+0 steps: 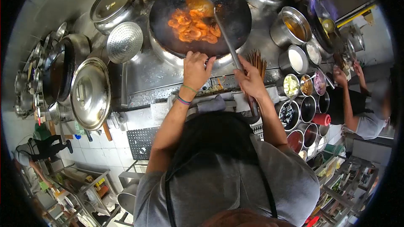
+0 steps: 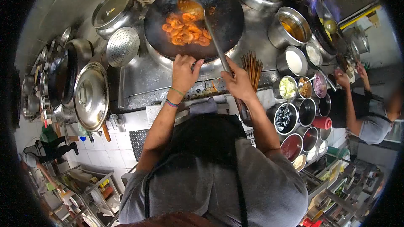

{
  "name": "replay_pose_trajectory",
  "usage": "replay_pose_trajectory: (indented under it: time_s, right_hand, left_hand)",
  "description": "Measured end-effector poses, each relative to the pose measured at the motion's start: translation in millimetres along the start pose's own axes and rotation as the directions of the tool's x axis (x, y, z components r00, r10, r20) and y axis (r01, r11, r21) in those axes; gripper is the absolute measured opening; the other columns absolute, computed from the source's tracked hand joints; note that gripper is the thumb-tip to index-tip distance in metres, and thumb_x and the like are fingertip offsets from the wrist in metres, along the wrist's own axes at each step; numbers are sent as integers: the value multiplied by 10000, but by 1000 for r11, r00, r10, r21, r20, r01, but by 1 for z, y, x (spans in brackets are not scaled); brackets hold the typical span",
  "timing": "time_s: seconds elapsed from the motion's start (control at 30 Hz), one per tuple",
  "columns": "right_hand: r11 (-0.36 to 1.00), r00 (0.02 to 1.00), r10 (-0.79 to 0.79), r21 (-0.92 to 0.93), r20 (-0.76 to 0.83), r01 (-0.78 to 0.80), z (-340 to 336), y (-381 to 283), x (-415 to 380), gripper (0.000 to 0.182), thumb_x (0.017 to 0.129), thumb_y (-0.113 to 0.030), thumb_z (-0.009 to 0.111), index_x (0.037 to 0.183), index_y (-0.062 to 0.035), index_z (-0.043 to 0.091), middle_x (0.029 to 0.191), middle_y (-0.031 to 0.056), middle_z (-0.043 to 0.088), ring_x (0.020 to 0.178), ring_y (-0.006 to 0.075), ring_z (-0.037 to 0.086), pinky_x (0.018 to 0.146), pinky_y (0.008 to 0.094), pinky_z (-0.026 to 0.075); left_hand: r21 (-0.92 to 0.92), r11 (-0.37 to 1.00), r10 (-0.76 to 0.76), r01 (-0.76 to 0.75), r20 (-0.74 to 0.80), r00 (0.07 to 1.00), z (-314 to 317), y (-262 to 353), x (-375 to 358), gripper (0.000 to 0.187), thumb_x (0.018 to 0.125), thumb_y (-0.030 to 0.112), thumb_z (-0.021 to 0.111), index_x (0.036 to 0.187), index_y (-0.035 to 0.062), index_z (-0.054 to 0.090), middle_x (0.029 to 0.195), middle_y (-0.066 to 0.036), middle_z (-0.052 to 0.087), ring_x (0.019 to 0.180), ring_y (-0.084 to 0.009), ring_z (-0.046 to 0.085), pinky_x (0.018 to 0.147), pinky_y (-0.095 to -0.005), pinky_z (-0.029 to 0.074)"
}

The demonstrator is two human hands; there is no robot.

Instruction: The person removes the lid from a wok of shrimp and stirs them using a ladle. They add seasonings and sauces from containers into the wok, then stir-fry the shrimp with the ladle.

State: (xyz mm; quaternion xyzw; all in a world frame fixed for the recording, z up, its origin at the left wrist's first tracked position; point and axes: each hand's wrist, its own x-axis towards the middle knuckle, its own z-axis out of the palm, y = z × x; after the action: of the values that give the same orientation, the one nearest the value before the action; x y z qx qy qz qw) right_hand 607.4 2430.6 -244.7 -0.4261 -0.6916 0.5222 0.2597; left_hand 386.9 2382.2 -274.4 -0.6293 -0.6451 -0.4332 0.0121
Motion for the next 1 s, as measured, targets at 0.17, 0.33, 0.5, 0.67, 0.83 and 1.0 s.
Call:
replay_pose_trajectory:
  time_s: [0.17,0.33,0.5,0.67,0.83,1.0]
  right_hand:
    - [998,997,64,22,-32,-63,-12,-9,-3,570,987,-28,597,1522,25,407,827,14,584,590,59,483,516,247,387]
    - [992,991,117,47,-68,-114,-7,9,0,570,986,-26,600,1519,32,407,868,19,586,626,64,488,541,244,387]
    - [996,994,77,45,-82,-74,-8,8,2,572,971,-48,624,1482,103,416,1244,132,644,949,119,594,796,236,490]
    - [1000,995,21,2,-99,-21,-10,1,-9,564,968,-49,627,1480,86,432,1234,119,653,803,69,534,657,215,460]
    - [988,995,-82,-140,-58,73,-16,-12,-41,561,955,-30,640,1480,52,459,1162,94,679,741,64,502,609,215,443]
    - [984,980,170,38,102,-174,-17,-13,-52,572,938,-41,658,1471,45,470,1076,169,730,721,93,517,640,252,474]
  left_hand:
    - [6,1000,11,-11,-6,1000,1,0,0,281,884,219,755,721,21,641,725,-131,596,737,-338,525,706,-447,433]
    - [4,1000,14,-14,-17,1000,2,-1,-2,286,890,225,751,728,17,639,739,-137,603,753,-344,528,709,-450,434]
    - [9,1000,22,-21,-20,1000,2,-1,0,308,897,234,745,717,16,625,733,-145,589,748,-348,521,703,-455,426]
    - [-10,1000,-2,2,22,1000,-3,1,1,314,899,235,745,713,16,617,731,-148,585,738,-351,510,696,-457,420]
    - [-21,1000,-1,1,20,1000,-2,1,2,313,903,230,741,713,16,617,726,-147,583,731,-353,506,691,-455,419]
    - [-18,1000,-7,8,18,1000,-3,2,2,313,905,230,739,713,14,618,721,-150,582,725,-354,504,696,-457,423]
